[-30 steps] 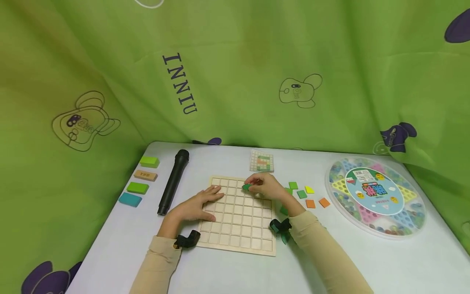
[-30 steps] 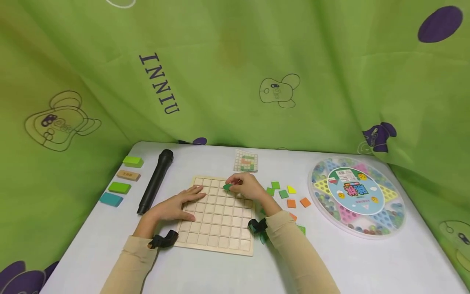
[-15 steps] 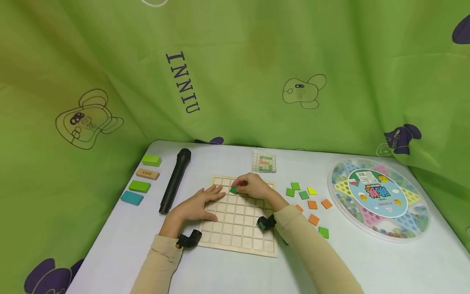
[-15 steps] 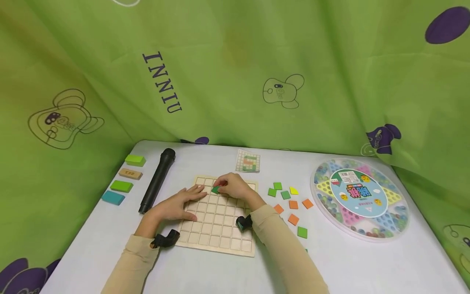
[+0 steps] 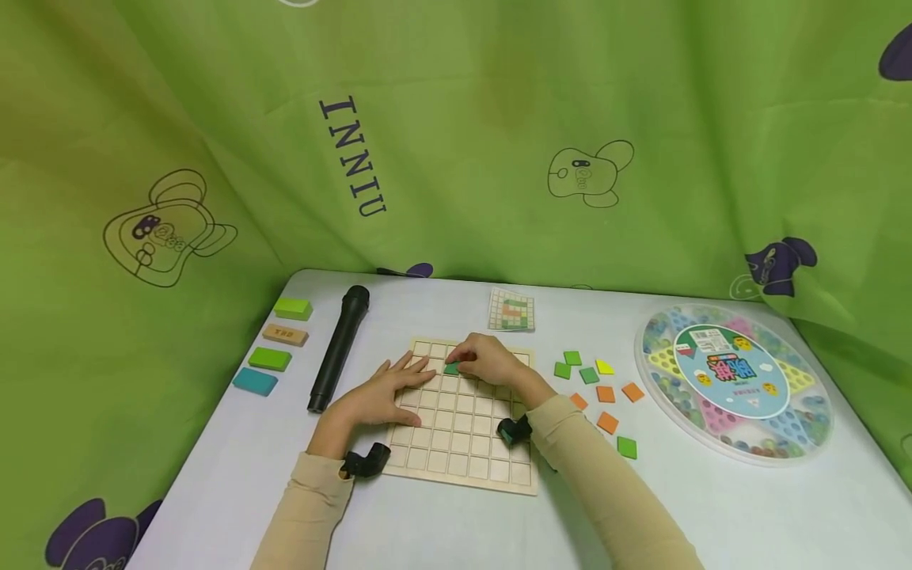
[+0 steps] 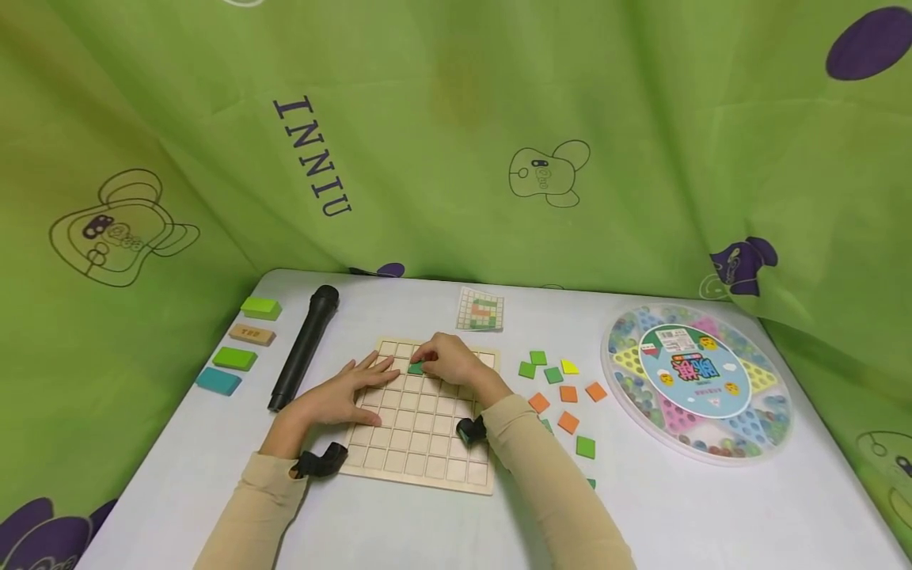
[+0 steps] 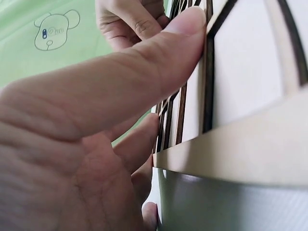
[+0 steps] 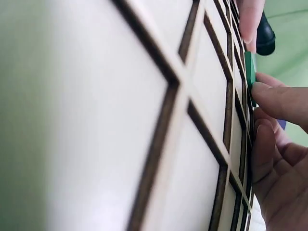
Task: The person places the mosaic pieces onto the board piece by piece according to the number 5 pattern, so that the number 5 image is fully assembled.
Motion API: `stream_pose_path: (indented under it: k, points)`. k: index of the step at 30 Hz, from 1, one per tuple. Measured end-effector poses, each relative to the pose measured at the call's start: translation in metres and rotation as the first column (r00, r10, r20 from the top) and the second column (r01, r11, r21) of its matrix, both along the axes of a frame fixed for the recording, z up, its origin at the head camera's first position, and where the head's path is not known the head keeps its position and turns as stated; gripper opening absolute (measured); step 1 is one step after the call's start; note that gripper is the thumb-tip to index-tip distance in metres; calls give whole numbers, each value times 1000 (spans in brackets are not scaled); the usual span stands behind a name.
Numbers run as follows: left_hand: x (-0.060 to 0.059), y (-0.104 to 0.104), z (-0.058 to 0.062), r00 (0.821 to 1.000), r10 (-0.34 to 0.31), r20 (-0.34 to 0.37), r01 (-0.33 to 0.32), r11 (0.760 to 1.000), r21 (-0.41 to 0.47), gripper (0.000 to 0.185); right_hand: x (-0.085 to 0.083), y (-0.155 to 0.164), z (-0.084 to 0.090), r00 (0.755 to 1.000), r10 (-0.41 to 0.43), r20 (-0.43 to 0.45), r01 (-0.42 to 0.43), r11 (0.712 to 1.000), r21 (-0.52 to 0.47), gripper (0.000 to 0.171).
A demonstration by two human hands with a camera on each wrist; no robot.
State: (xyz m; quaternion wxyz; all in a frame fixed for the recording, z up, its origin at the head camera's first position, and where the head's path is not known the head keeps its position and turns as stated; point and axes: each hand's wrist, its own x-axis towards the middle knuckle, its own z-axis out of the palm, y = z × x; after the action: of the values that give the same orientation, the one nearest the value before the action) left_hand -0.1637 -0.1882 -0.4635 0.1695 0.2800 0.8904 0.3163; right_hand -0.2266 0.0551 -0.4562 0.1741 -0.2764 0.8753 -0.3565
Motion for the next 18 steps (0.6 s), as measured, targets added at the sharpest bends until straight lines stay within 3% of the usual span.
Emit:
stream_pose_path:
  k: [11, 18]
  points:
    - [0, 0, 0, 1000, 13, 16, -13, 1000, -13, 82, 2, 2, -2, 1000, 8, -16, -8, 1000, -4, 22]
    - [3, 1, 2, 1000, 10, 9, -10, 1000, -8, 82, 4, 8, -3, 1000, -28, 1, 28, 998, -60, 28]
